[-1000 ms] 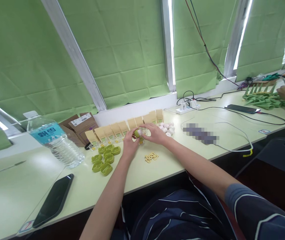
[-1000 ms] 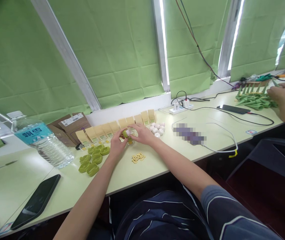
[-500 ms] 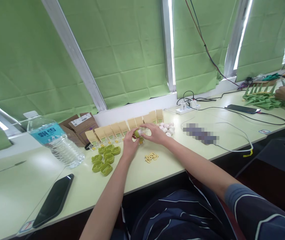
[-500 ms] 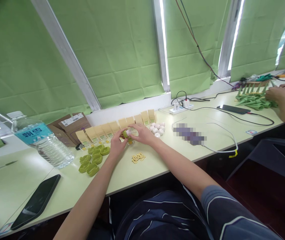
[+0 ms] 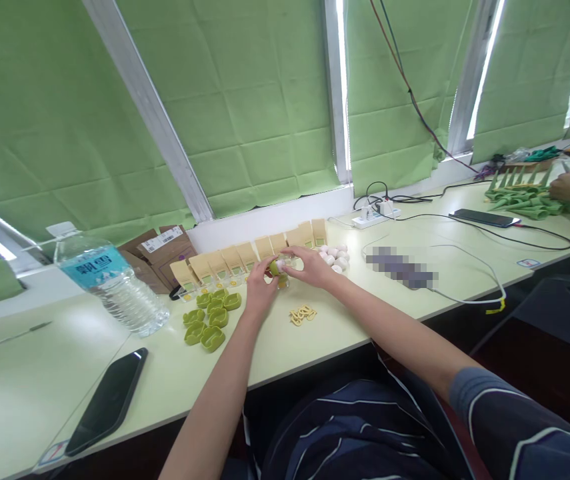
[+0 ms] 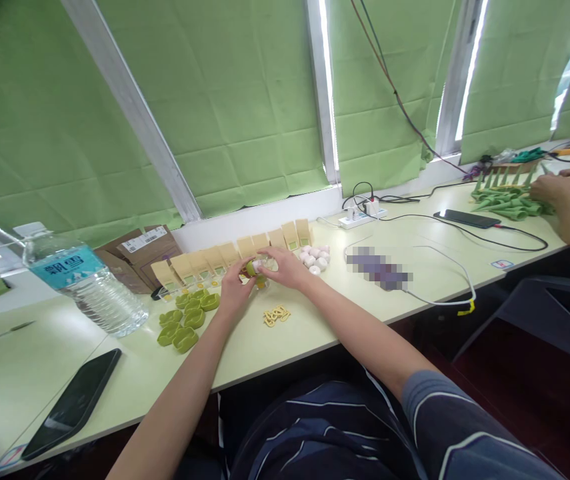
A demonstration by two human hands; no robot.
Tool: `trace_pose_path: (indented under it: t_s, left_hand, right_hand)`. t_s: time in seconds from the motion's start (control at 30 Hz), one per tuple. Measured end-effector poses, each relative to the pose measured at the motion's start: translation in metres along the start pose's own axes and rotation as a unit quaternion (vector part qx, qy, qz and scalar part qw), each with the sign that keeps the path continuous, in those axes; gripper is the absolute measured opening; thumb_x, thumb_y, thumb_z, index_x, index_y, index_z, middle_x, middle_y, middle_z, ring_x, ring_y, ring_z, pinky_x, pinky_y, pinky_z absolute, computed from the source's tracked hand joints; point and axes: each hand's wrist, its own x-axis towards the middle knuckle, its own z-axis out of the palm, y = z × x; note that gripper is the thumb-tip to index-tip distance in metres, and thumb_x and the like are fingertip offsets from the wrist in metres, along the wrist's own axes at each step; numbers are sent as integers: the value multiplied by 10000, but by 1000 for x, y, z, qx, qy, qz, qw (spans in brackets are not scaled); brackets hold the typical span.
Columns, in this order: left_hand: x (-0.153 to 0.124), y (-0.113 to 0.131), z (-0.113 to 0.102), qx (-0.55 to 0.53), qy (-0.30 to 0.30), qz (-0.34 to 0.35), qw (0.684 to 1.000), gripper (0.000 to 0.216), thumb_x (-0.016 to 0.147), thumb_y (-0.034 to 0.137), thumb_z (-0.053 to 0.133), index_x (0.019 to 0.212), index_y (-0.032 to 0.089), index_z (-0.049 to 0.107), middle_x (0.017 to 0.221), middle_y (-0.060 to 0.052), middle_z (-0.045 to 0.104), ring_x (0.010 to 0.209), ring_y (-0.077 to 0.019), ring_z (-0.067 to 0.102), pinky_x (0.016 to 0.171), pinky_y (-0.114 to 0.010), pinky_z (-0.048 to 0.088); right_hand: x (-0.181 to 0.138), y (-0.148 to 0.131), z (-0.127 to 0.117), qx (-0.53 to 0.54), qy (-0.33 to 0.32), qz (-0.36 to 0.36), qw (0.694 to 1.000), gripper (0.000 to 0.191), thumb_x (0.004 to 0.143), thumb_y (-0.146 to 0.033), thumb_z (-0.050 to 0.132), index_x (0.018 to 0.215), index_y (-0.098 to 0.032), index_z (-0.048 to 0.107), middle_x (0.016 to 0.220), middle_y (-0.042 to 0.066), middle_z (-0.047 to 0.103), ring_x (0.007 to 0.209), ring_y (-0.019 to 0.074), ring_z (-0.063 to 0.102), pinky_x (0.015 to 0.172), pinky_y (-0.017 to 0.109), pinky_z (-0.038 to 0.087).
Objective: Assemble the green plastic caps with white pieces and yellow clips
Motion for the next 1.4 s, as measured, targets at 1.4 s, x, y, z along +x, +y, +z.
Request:
trace_pose_path:
  t_s: [1.4]
  left_hand:
    - [0,-3,0,3,20,-9,1000,479,746,114,642,1207,241,624,1023,-25,678,755,-143,584,807,-323,496]
  right_hand:
    - [1,4,0,12,10,17,1000,355,895,-359,635,1209,-193,624,1172,85,695,1031,209,663,927,366,526]
